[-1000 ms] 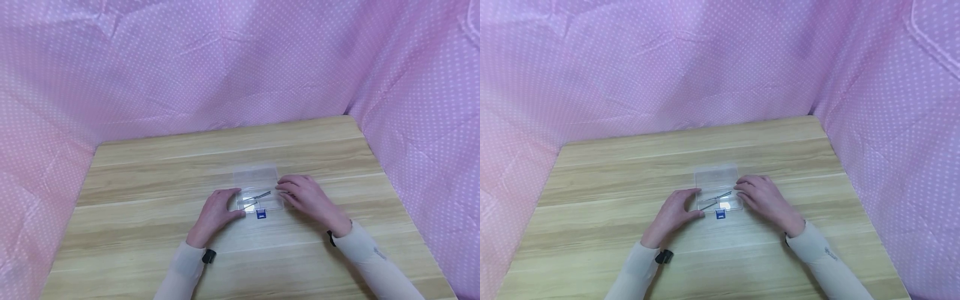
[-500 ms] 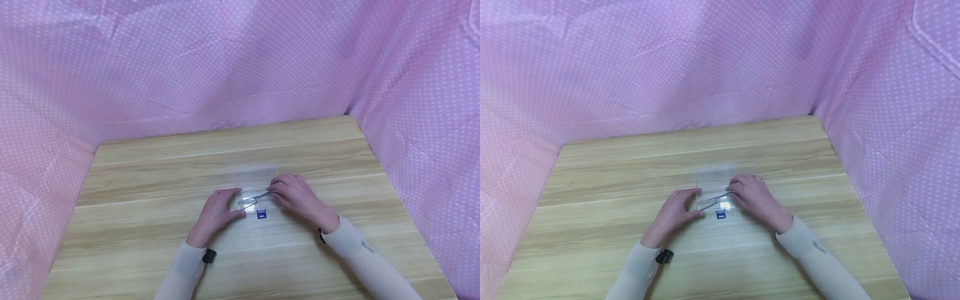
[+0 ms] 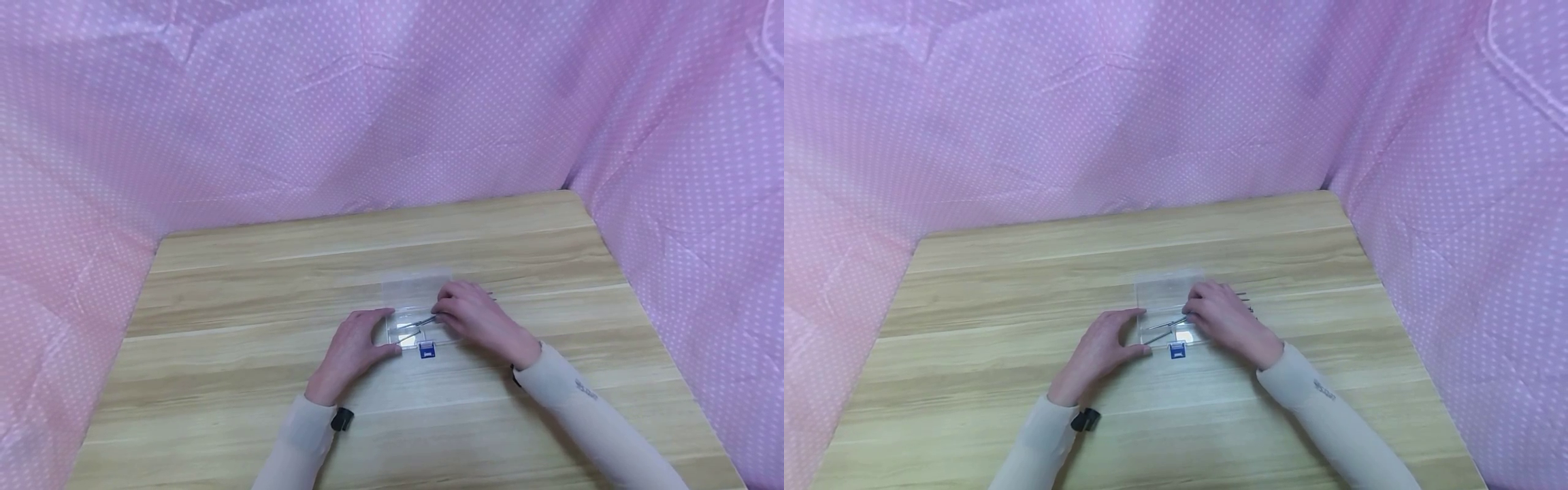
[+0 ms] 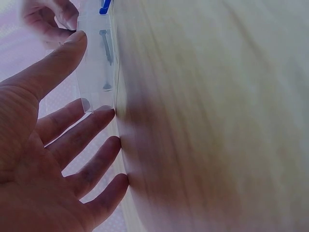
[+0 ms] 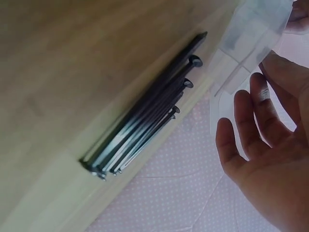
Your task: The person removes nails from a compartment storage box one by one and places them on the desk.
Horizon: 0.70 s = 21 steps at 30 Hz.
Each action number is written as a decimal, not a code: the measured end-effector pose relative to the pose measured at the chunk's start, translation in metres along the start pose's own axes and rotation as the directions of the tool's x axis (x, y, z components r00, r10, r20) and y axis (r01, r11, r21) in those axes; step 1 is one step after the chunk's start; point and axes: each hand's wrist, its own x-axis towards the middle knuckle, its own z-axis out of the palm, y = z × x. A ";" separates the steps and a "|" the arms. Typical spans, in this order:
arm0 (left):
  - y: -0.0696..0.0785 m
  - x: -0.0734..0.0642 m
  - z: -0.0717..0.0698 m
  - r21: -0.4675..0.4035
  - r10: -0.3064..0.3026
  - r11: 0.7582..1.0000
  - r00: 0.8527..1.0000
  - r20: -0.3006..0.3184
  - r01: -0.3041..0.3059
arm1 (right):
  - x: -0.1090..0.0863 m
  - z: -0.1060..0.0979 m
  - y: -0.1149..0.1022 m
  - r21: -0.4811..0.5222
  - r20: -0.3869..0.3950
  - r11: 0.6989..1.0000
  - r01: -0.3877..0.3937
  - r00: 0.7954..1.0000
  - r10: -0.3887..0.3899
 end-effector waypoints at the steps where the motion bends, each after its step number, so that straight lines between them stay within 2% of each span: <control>1: 0.000 0.000 0.000 -0.003 -0.004 1.000 1.000 0.002 0.004 | 0.001 0.000 0.001 0.002 0.006 1.000 0.001 1.000 -0.001; 9: -0.001 0.001 0.001 0.001 0.006 1.000 1.000 -0.005 -0.006 | 0.008 0.000 0.006 0.008 0.041 0.999 0.049 0.998 -0.049; 21: 0.000 0.000 0.003 0.008 0.003 1.000 1.000 -0.006 -0.003 | 0.015 0.000 0.007 -0.047 0.110 0.998 0.033 0.994 -0.028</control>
